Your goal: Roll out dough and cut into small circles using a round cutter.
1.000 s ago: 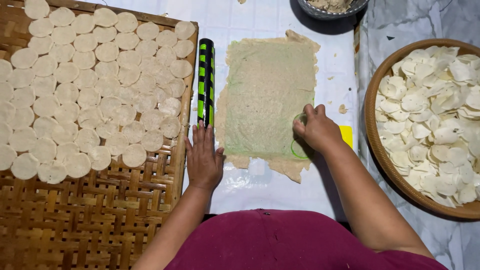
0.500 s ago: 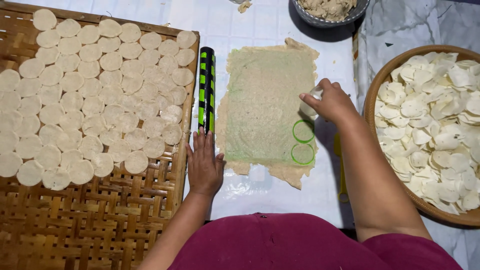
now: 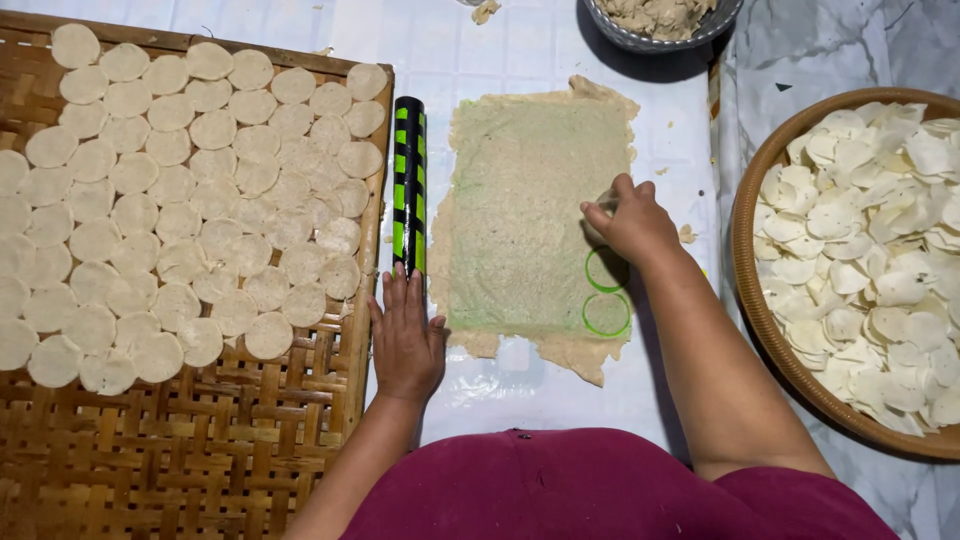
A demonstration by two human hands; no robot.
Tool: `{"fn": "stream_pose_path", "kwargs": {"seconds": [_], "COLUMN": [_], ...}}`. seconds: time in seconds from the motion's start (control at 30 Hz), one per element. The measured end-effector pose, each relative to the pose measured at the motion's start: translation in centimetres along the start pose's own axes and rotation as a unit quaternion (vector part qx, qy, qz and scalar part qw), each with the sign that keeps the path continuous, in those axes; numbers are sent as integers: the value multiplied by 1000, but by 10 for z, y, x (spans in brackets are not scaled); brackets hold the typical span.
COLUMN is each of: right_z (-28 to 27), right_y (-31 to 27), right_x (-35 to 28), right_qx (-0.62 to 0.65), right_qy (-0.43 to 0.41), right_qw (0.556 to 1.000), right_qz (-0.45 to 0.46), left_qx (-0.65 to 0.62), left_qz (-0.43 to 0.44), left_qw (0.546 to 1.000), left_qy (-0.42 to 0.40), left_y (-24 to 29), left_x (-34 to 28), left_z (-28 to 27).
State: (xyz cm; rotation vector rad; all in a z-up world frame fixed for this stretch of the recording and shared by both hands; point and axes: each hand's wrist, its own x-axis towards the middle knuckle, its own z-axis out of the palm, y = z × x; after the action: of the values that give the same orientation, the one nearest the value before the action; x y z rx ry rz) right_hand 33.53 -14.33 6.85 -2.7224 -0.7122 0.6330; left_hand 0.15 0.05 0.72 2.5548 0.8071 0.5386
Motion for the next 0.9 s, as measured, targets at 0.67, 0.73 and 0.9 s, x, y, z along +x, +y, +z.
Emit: {"fn": "stream_pose_path", "kwargs": {"seconds": [0.67, 0.73, 0.9], "right_z": [-2, -1, -18], "right_y": [-1, -2, -3], "right_x": [-1, 0, 3], "right_qx": [-19, -18, -42], "right_qy": [-30, -17, -66], "right_qw": [999, 1000, 997], "right_qz": [-22, -15, -28], "left_qx": [6, 3, -4], "left_qz": [8, 9, 3], "left_qw": [1000, 1000, 1000], "left_qy": [10, 13, 8], "left_y": [-2, -2, 0], "left_x": [-1, -1, -1], "left_z": [2, 2, 0]}}
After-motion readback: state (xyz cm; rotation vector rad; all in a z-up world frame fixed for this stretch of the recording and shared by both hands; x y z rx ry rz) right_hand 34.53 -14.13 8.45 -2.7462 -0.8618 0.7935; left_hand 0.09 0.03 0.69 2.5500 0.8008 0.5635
